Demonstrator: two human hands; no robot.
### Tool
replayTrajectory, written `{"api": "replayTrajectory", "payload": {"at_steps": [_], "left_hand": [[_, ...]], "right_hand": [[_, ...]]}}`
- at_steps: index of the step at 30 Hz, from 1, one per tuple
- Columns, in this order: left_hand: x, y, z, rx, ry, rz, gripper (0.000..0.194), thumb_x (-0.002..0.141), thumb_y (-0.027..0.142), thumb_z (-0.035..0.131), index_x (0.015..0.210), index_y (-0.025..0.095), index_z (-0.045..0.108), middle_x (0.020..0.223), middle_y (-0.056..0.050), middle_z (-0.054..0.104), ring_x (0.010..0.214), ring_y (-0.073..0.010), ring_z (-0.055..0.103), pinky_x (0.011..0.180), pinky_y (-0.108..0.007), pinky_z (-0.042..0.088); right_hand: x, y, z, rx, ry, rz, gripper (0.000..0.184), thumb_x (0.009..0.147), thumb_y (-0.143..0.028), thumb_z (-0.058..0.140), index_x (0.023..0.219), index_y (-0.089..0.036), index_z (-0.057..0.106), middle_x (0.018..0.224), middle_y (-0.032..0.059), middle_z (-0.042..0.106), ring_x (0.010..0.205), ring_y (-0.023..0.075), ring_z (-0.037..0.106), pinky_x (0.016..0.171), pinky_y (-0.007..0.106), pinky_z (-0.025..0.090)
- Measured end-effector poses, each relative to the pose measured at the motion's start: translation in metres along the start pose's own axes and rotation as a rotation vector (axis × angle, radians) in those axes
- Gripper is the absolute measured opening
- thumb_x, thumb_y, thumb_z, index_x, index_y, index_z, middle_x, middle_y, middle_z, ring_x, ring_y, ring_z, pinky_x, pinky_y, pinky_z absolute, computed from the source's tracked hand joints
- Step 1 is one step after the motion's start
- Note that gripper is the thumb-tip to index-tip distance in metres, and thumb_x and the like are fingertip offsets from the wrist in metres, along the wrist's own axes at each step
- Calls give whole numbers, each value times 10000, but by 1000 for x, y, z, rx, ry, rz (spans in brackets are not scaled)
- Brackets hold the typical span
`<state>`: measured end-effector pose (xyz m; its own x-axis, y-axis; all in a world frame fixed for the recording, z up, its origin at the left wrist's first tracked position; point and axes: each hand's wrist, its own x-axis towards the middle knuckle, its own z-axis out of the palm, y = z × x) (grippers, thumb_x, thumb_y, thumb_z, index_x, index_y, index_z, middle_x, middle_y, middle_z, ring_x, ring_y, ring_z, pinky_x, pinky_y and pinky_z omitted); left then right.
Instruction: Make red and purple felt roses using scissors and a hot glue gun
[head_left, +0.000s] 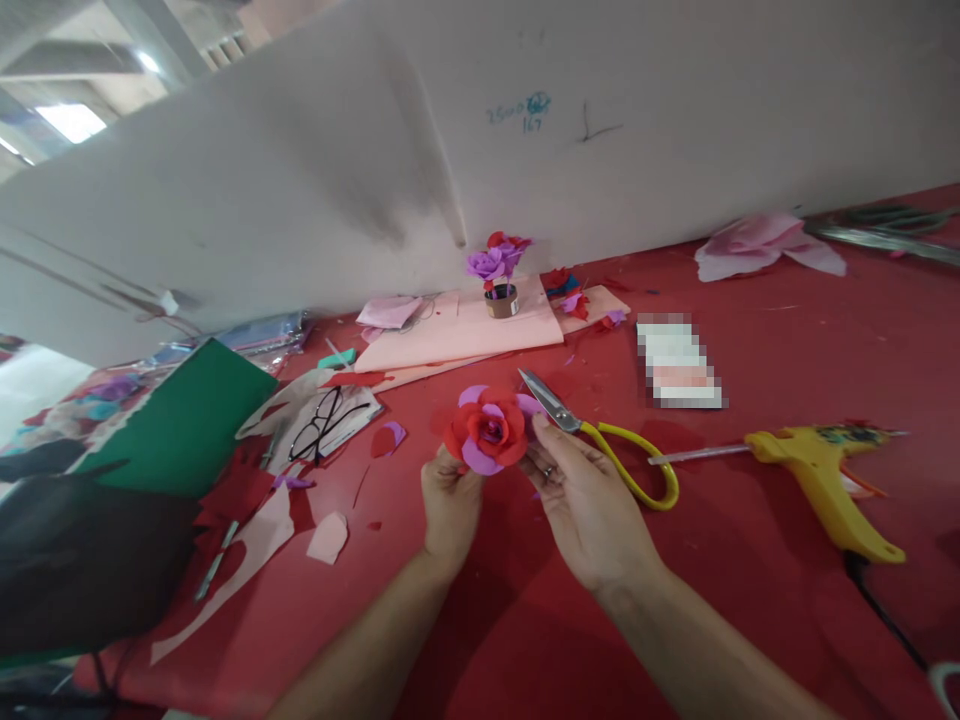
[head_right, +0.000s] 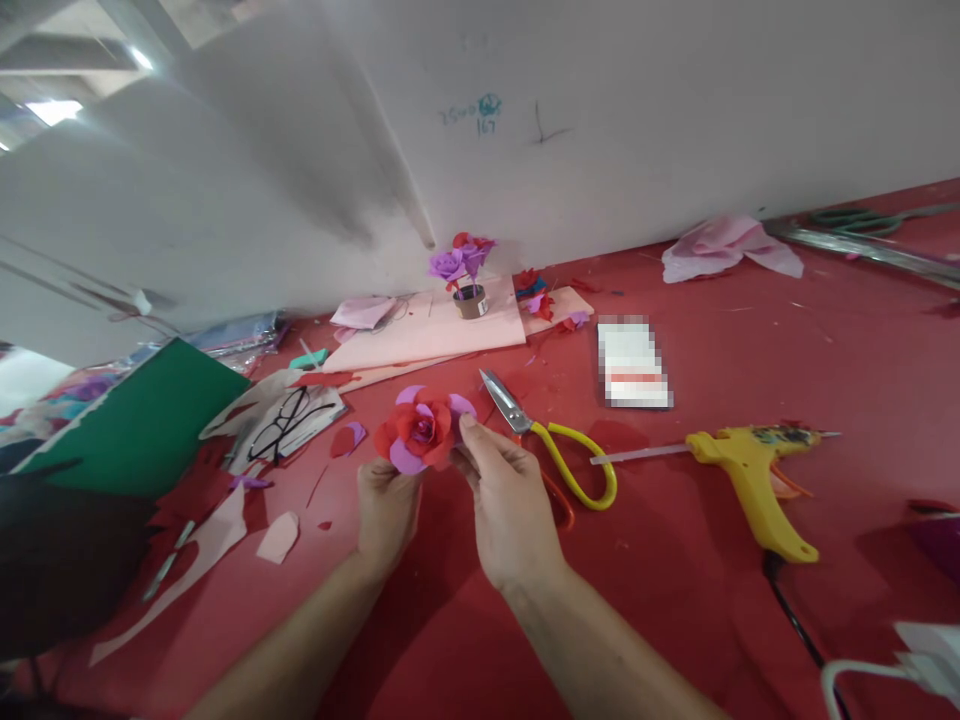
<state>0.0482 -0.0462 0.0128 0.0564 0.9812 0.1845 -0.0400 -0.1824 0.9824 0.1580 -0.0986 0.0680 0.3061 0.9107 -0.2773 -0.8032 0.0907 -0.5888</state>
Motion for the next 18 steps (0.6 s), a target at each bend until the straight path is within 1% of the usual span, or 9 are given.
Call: {"api": "replayTrajectory", "payload": {"at_steps": [3,10,18], "left_hand": [[0,0,0,14,0,9,181,674,233,726,848,185,738,848,-33,732,840,-191,655,820,-335,535],[1,-2,-4,75,20,-8,9,668,197,711,677,196,709,721,-8,697,796,-184,631,784,-308,522],[1,-8,-8,63,18,-30,94,646,199,729,579,211,664,613,5,629,737,-179,590,764,-311,499]], "right_hand": [[0,0,0,3,3,0,151,765,-337,727,895,-271,764,927,25,755,931,198,669,870,368,496],[-1,-1,0,7,4,12,196,788,-353,699,963,-280,748,976,27,752,972,203,666,874,364,496],[0,-7,0,-46,22,7,221,797,-356,675,998,-287,736,1077,20,728,1068,221,633,892,371,492]]}}
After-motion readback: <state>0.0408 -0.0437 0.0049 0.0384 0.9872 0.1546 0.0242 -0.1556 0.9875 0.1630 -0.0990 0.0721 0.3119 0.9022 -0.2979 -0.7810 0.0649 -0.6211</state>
